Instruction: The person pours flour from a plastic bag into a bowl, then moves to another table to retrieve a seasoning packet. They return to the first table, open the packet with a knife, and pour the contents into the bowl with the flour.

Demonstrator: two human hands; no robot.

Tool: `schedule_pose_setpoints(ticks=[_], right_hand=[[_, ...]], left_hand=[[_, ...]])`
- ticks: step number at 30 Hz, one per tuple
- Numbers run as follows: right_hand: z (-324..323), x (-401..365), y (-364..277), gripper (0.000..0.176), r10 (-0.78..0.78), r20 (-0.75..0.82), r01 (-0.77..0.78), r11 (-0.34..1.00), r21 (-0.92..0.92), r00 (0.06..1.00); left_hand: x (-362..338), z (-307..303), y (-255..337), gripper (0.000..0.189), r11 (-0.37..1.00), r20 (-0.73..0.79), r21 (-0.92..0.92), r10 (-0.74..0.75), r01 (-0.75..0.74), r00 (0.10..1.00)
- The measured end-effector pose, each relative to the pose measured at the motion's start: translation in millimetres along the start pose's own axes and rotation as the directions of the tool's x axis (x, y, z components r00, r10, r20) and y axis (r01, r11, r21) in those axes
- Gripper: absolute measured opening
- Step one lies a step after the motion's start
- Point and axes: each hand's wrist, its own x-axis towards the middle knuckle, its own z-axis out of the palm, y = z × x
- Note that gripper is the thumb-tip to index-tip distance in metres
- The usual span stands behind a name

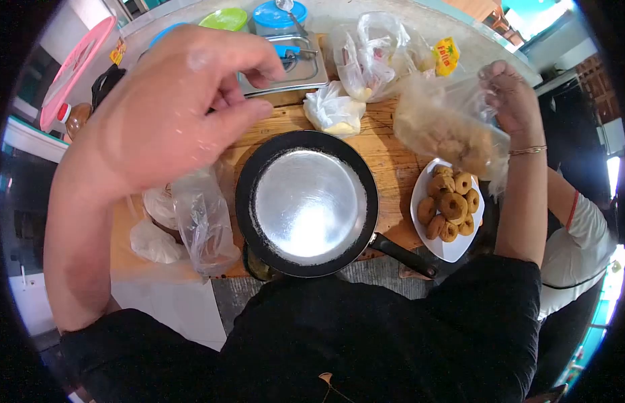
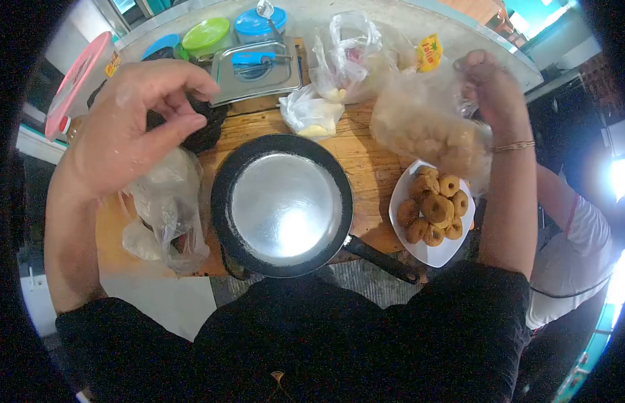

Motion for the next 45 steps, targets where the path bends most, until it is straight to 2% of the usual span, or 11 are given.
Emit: schedule_pose_setpoints(ticks=[10, 12, 14, 17, 19, 21, 24, 39, 42, 44, 45], right_hand=[[-12.6, 1.6, -136.0, 0.040, -0.395, 0.192, 0.400, 0.916, 0.014, 0.898], [5.0, 4.0, -164.9, 0.034, -0.372, 0.309, 0.351, 0.928, 0.124, 0.875], [11.8, 42.1, -204.7, 0.020, -0.198, 0.813, -0.012, 0.970, 0.244, 0.548], [41.9, 32.3, -226.4, 0.029, -0.310, 0.822, -0.002, 0.935, 0.354, 0.477], [65.5, 24.0, -225.1, 0.022, -0.454, 0.617, 0.184, 0.873, 0.451, 0.643], [69.8, 37.6, -228.3, 0.016, -0.393, 0.725, 0.003, 0.880, 0.474, 0.566], [110.1, 6.4, -222.2, 0.015, -0.537, 0.436, 0.264, 0.797, 0.544, 0.722], [118.5, 32.6, -223.8, 0.024, -0.339, 0.276, 0.274, 0.929, 0.248, 0.899], [71.1, 40.0, -201.0, 0.033, -0.336, 0.314, 0.360, 0.933, -0.019, 0.888], [101.9, -21.1, -175.3, 0.012, -0.389, 0.043, 0.391, 0.917, -0.081, 0.920], [82.7, -15.7, -167.0, 0.011, -0.348, 0.140, 0.359, 0.931, -0.063, 0.927]], left_hand=[[-9.6, -4.4, -15.2, 0.028, 0.971, 0.084, -0.200, -0.114, 0.129, 0.990], [-0.4, 13.1, -15.0, 0.036, 0.740, 0.058, -0.638, -0.228, 0.212, 0.972], [11.0, 29.1, -17.3, 0.058, 0.374, 0.078, -0.914, -0.217, 0.156, 0.973], [41.4, 34.5, 22.0, 0.064, -0.270, 0.372, -0.924, -0.466, 0.271, 0.803], [44.9, 46.4, 24.0, 0.064, -0.312, 0.183, -0.942, -0.180, 0.120, 0.966], [45.2, 48.9, 32.5, 0.062, -0.299, -0.006, -0.954, -0.045, -0.019, 0.999], [39.7, 42.6, 53.0, 0.056, -0.248, -0.168, -0.952, -0.073, -0.181, 0.983], [17.7, 21.3, 14.5, 0.058, -0.132, 0.160, -0.983, -0.270, 0.128, 0.950], [-3.7, 4.2, -17.2, 0.056, 0.518, 0.186, -0.762, -0.397, 0.387, 0.898], [-22.7, -17.3, -37.7, 0.043, 0.887, -0.103, -0.262, -0.417, 0.380, 0.903], [-31.2, -29.1, -50.7, 0.039, 0.914, -0.222, 0.071, -0.375, 0.398, 0.900]])
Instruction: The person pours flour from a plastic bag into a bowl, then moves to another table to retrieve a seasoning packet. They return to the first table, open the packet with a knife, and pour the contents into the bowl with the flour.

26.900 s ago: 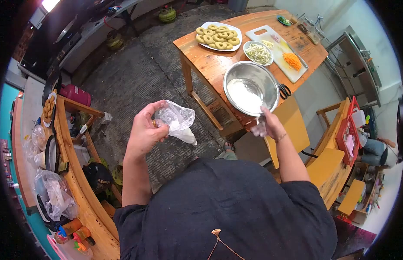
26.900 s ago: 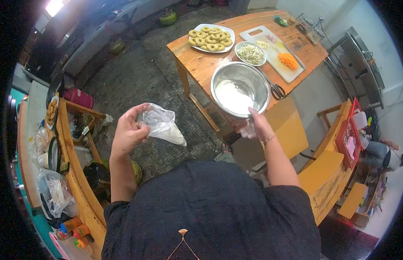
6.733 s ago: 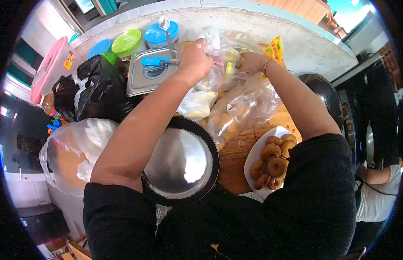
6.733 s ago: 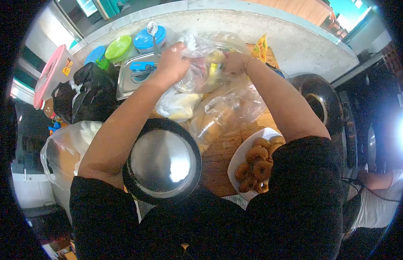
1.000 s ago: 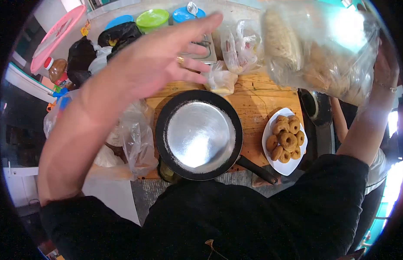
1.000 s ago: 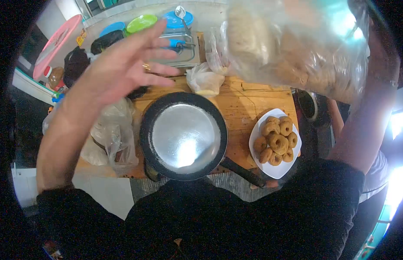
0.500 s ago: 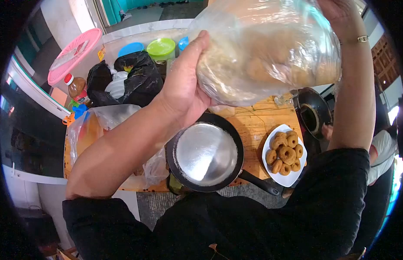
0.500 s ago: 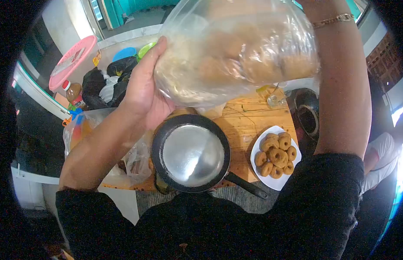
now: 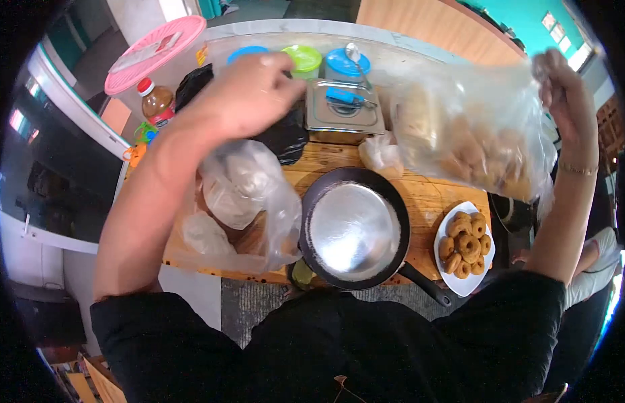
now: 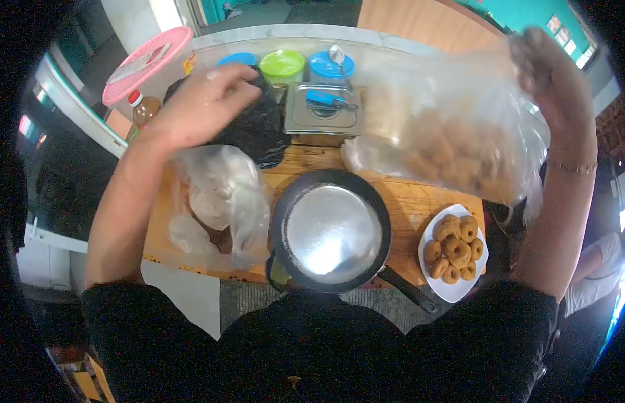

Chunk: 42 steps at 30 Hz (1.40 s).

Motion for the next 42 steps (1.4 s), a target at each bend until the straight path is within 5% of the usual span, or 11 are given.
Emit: schedule_pose_setpoints(ticks=[3, 8, 10, 15, 19, 23, 27, 30, 33, 39, 42], right_hand=[[-39.9, -8.2, 42.6, 0.016, 0.154, 0.082, -0.155, 0.988, 0.007, 0.985], [8.4, -42.7, 107.3, 0.009, 0.323, -0.256, -0.372, 0.912, -0.173, 0.911], [5.1, -51.0, 158.4, 0.005, 0.279, -0.417, -0.304, 0.953, 0.006, 0.865], [-0.1, -70.8, 240.7, 0.009, 0.295, -0.544, -0.245, 0.955, 0.165, 0.785], [29.9, -81.2, 250.9, 0.011, 0.467, -0.330, -0.474, 0.878, 0.066, 0.820], [19.6, -92.1, 302.0, 0.007, 0.410, -0.124, -0.390, 0.669, -0.633, 0.904], [18.9, -83.3, 308.2, 0.007, 0.501, -0.039, -0.369, 0.579, -0.727, 0.864], [59.4, -76.2, 249.8, 0.011, 0.318, 0.150, 0.127, 0.091, -0.988, 0.936], [115.9, -62.5, 182.5, 0.018, 0.010, 0.297, 0.293, 0.127, -0.948, 0.955], [273.4, -40.1, 63.8, 0.014, -0.126, 0.372, 0.275, 0.883, -0.380, 0.920], [338.1, -37.9, 72.4, 0.013, -0.344, 0.579, 0.510, 0.847, -0.149, 0.739]], left_hand=[[7.8, -1.5, -70.5, 0.029, 0.998, 0.001, 0.033, -0.046, 0.046, 0.999], [-2.6, 46.5, -92.4, 0.042, 0.994, 0.186, 0.081, 0.052, -0.068, 0.981], [-9.4, 76.9, -88.7, 0.061, 0.982, -0.038, 0.101, 0.164, -0.160, 0.986], [-8.3, 67.6, -73.5, 0.026, 0.957, 0.175, 0.231, 0.134, -0.173, 0.975], [-31.3, 71.8, -69.7, 0.012, 0.933, 0.106, 0.059, 0.348, -0.355, 0.932], [-52.0, 78.4, -73.5, 0.039, 0.966, 0.307, -0.112, 0.256, -0.233, 0.917], [-63.7, 74.3, -77.4, 0.045, 0.965, -0.180, 0.000, 0.256, -0.261, 0.950], [-66.2, 49.9, -91.0, 0.040, 0.990, 0.060, 0.135, -0.059, 0.050, 0.996], [-81.3, 56.6, -107.0, 0.015, 0.986, 0.213, 0.129, 0.074, -0.103, 0.974], [-103.8, 55.2, -89.6, 0.012, 0.887, 0.224, 0.223, 0.357, -0.405, 0.907], [-113.0, 61.4, -94.6, 0.012, 0.858, 0.101, 0.247, 0.439, -0.450, 0.893]])
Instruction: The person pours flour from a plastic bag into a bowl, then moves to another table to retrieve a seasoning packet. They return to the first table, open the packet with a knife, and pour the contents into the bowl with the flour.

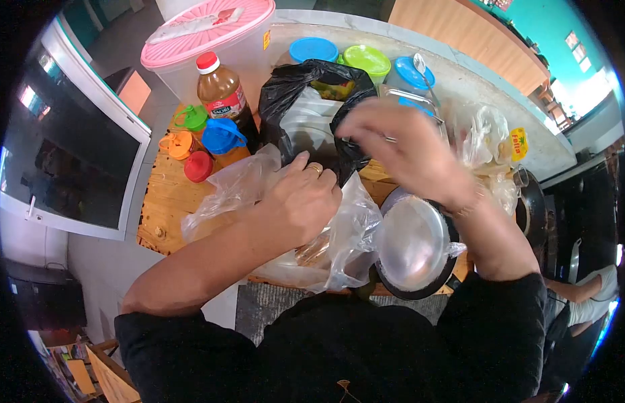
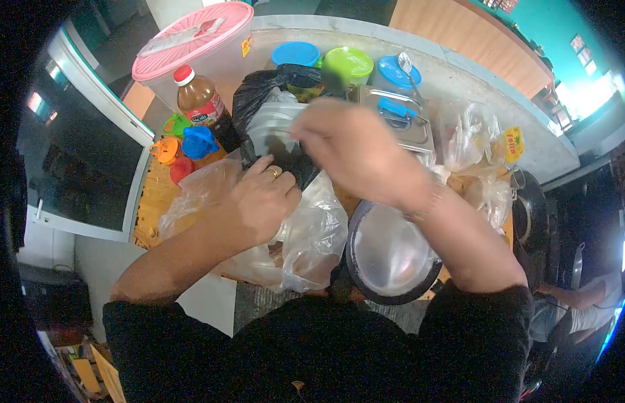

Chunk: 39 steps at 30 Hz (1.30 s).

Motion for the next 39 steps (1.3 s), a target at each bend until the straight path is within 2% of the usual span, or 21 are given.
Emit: schedule_pose_setpoints(ticks=[1, 3, 6, 9, 12, 14, 16, 18, 19, 20, 22, 24, 25, 28, 30, 33, 34, 35, 36, 38, 39], right_hand=[[17.7, 8.3, 2.2, 0.015, 0.066, 0.077, -0.070, 0.996, 0.052, 0.995], [47.4, 15.3, 36.1, 0.018, 0.081, 0.320, -0.085, 0.996, 0.001, 0.944], [56.5, 12.8, 64.9, 0.022, 0.353, 0.573, -0.086, 0.894, -0.439, 0.740], [47.2, 3.3, 78.4, 0.022, 0.399, 0.516, -0.061, 0.831, -0.552, 0.758], [46.3, 5.3, 86.4, 0.024, 0.572, 0.548, -0.151, 0.763, -0.628, 0.610], [53.3, 6.6, 109.8, 0.025, 0.572, 0.633, -0.173, 0.798, -0.578, 0.522], [61.3, 9.9, 121.6, 0.026, 0.482, 0.709, -0.170, 0.868, -0.466, 0.515], [57.0, 12.6, 104.6, 0.026, 0.459, 0.638, -0.293, 0.888, -0.355, 0.618], [55.9, 19.6, 97.2, 0.029, 0.501, 0.652, -0.198, 0.853, -0.483, 0.569], [57.4, 15.5, 102.2, 0.030, 0.473, 0.607, -0.273, 0.877, -0.396, 0.639], [52.4, 15.8, 89.2, 0.026, 0.281, 0.657, -0.178, 0.959, -0.221, 0.700], [50.6, 14.4, 106.4, 0.027, 0.208, 0.730, 0.040, 0.951, -0.306, 0.652], [51.3, 13.5, 115.1, 0.027, 0.180, 0.763, 0.149, 0.928, -0.340, 0.621], [67.5, 10.6, 126.1, 0.030, 0.486, 0.698, -0.054, 0.838, -0.542, 0.525], [72.1, 12.5, 118.4, 0.031, 0.500, 0.694, -0.122, 0.846, -0.518, 0.518], [62.3, 22.4, 94.7, 0.032, 0.481, 0.689, -0.201, 0.870, -0.449, 0.543], [54.8, 26.5, 88.5, 0.032, 0.469, 0.684, -0.222, 0.879, -0.421, 0.559], [49.4, 25.7, 88.9, 0.032, 0.450, 0.646, -0.235, 0.888, -0.394, 0.617], [44.4, 31.5, 87.8, 0.033, 0.388, 0.695, -0.049, 0.890, -0.454, 0.606], [37.3, 41.7, 86.9, 0.034, 0.286, 0.790, 0.317, 0.801, -0.508, 0.543], [44.7, 36.0, 89.8, 0.034, 0.321, 0.740, 0.120, 0.872, -0.475, 0.591]], left_hand=[[-2.4, 2.7, -0.2, 0.012, 1.000, -0.003, 0.003, 0.000, 0.000, 1.000], [-6.5, 6.8, -1.0, 0.012, 1.000, -0.010, 0.010, -0.001, 0.001, 1.000], [-11.8, 4.0, -4.7, 0.012, 1.000, -0.025, -0.027, -0.007, 0.006, 1.000], [-14.4, 1.6, -15.4, 0.014, 0.998, -0.026, -0.051, -0.028, 0.026, 0.999], [-15.1, -9.0, -29.7, 0.014, 0.995, -0.005, -0.035, -0.097, 0.097, 0.995], [-16.3, -16.2, -43.9, 0.014, 0.985, -0.110, -0.137, -0.124, 0.109, 0.986], [-23.5, -31.1, -43.6, 0.017, 0.976, -0.211, -0.184, -0.152, 0.113, 0.966], [-28.5, -51.6, -39.7, 0.024, 0.978, -0.313, -0.180, -0.162, 0.109, 0.936], [-35.7, -58.6, -35.9, 0.028, 0.980, -0.299, -0.151, -0.171, 0.131, 0.939], [-46.3, -65.9, -28.5, 0.033, 0.981, -0.285, -0.119, -0.179, 0.151, 0.942], [-67.6, -70.9, -16.7, 0.044, 0.968, -0.276, -0.042, -0.249, 0.247, 0.928], [-88.7, -69.2, -10.4, 0.058, 0.918, -0.293, 0.008, -0.376, 0.396, 0.879], [-99.2, -66.9, -8.3, 0.064, 0.883, -0.303, 0.013, -0.444, 0.469, 0.843], [-127.3, -43.7, 2.2, 0.079, 0.750, -0.307, -0.093, -0.648, 0.655, 0.697], [-138.4, -35.6, 13.7, 0.083, 0.677, -0.271, -0.170, -0.730, 0.716, 0.627], [-149.4, -24.8, 30.5, 0.074, 0.297, 0.084, -0.549, -0.910, 0.781, 0.405], [-153.5, -21.6, 31.2, 0.068, 0.177, 0.197, -0.641, -0.903, 0.747, 0.382], [-157.6, -18.6, 31.2, 0.063, 0.047, 0.306, -0.711, -0.878, 0.701, 0.369], [-161.4, -15.2, 31.6, 0.057, -0.089, 0.409, -0.759, -0.836, 0.645, 0.366], [-169.6, -4.5, 39.7, 0.049, -0.207, 0.404, -0.895, -0.749, 0.394, 0.526], [-173.4, 0.0, 45.3, 0.045, -0.278, 0.380, -0.925, -0.702, 0.259, 0.602]])
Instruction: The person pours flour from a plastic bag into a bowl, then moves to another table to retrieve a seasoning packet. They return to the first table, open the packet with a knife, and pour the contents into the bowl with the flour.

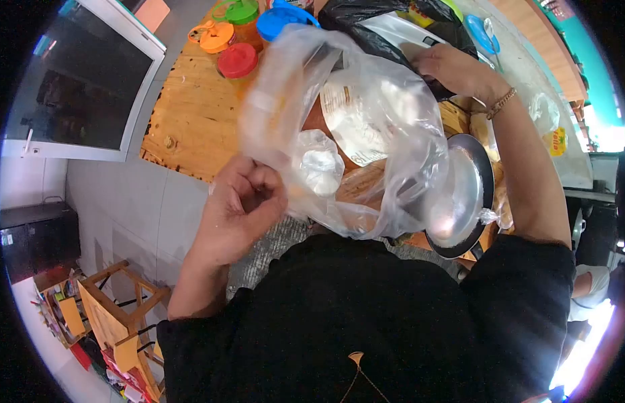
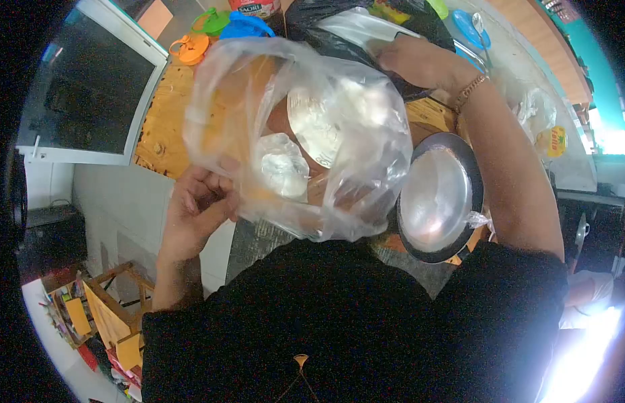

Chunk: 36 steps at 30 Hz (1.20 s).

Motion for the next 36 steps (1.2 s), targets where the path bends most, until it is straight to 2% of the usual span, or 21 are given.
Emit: schedule_pose_setpoints(ticks=[1, 3, 4, 6, 7, 9, 10, 12, 13, 14, 17, 18, 21, 24, 26, 27, 28, 31, 32, 34, 36], right_hand=[[9.2, 3.1, -1.6, 0.034, 0.060, -0.049, -0.049, 0.978, 0.204, 0.997], [32.8, 13.5, 3.1, 0.034, -0.132, -0.136, 0.124, 0.990, -0.066, 0.982], [33.3, 9.5, -21.3, 0.032, 0.211, -0.076, -0.161, 0.894, 0.419, 0.975], [36.5, 5.7, -2.2, 0.031, -0.028, -0.117, 0.040, 0.994, 0.099, 0.993], [37.4, 4.6, 5.7, 0.031, -0.151, -0.106, 0.144, 0.987, -0.068, 0.983], [36.1, 2.3, 9.4, 0.028, -0.031, -0.048, 0.029, 0.999, -0.035, 0.998], [34.4, 0.7, 9.1, 0.027, 0.032, -0.021, -0.032, 0.999, -0.020, 0.999], [43.3, 2.9, 15.3, 0.023, 0.085, 0.104, -0.074, 0.992, -0.104, 0.991], [51.3, 8.6, 22.9, 0.022, 0.114, 0.163, -0.090, 0.985, -0.148, 0.980], [72.7, 19.2, 50.9, 0.022, 0.030, 0.159, -0.024, 0.999, -0.037, 0.987], [66.8, 17.0, 17.7, 0.030, 0.233, 0.108, -0.255, 0.924, 0.285, 0.966], [78.5, 21.8, 28.0, 0.034, 0.216, 0.110, -0.242, 0.885, 0.399, 0.970], [64.8, 9.9, 15.2, 0.042, 0.060, 0.018, -0.062, 0.893, 0.447, 0.998], [61.4, 8.2, 16.1, 0.042, 0.145, -0.047, -0.093, 0.821, 0.564, 0.988], [46.5, 3.9, 5.8, 0.040, 0.215, -0.036, -0.171, 0.857, 0.486, 0.976], [40.0, 0.0, 0.2, 0.039, 0.252, -0.036, -0.211, 0.871, 0.445, 0.967], [38.8, -4.6, -3.6, 0.033, 0.281, -0.121, -0.216, 0.899, 0.382, 0.952], [30.1, -13.2, 9.3, 0.027, 0.374, -0.143, -0.370, 0.928, 0.051, 0.916], [29.4, -18.6, 11.7, 0.024, 0.459, -0.203, -0.458, 0.887, 0.057, 0.865], [36.7, -25.1, 24.0, 0.023, 0.421, -0.188, -0.418, 0.907, 0.056, 0.887], [55.6, -21.4, 32.5, 0.024, 0.386, -0.134, -0.385, 0.922, 0.033, 0.913]], left_hand=[[-3.2, 4.2, -4.4, 0.044, 0.999, -0.055, -0.015, 0.048, -0.049, 0.997], [-3.1, 19.7, -11.3, 0.043, 0.987, -0.165, -0.035, 0.148, -0.155, 0.975], [0.4, 25.1, -16.1, 0.044, 0.982, -0.269, 0.071, 0.190, -0.177, 0.944], [12.1, 31.4, -25.7, 0.045, 0.941, -0.449, 0.286, 0.298, -0.181, 0.842], [16.9, 31.9, -28.3, 0.046, 0.954, -0.400, 0.272, 0.229, -0.124, 0.888], [24.2, 34.0, -31.2, 0.047, 0.966, -0.283, 0.260, 0.086, -0.010, 0.955], [24.6, 37.1, -31.2, 0.045, 0.974, -0.254, 0.224, 0.091, -0.033, 0.963], [24.6, 43.4, -31.1, 0.041, 0.986, -0.197, 0.147, 0.105, -0.077, 0.975], [24.9, 41.7, -32.0, 0.038, 0.980, -0.187, 0.188, 0.104, -0.068, 0.977], [24.9, 36.0, -33.9, 0.036, 0.972, -0.178, 0.229, 0.103, -0.061, 0.979], [19.3, 22.0, -33.7, 0.032, 0.927, -0.122, 0.376, 0.068, -0.017, 0.990], [15.1, 17.8, -33.4, 0.032, 0.903, -0.098, 0.430, 0.047, 0.000, 0.994], [5.7, 4.3, -55.8, 0.033, 0.970, -0.064, 0.241, 0.051, -0.034, 0.997], [4.2, -9.7, -53.7, 0.030, 0.959, -0.246, 0.282, 0.059, 0.013, 0.968], [7.2, -21.2, -33.5, 0.026, 0.922, -0.312, 0.371, 0.238, -0.113, 0.920], [8.3, -29.0, -22.2, 0.024, 0.868, -0.317, 0.458, 0.358, -0.189, 0.878], [10.5, -32.4, -9.8, 0.023, 0.800, -0.311, 0.541, 0.477, -0.260, 0.822], [29.4, -1.4, 38.9, 0.017, 0.639, -0.327, 0.556, 0.756, -0.532, 0.567], [35.2, 10.0, 53.5, 0.016, 0.520, -0.188, 0.652, 0.816, -0.551, 0.547], [50.4, 36.4, 77.6, 0.015, 0.242, 0.104, 0.779, 0.860, -0.578, 0.500], [74.7, 70.7, 92.0, 0.014, 0.090, 0.362, 0.731, 0.789, -0.676, 0.497]])
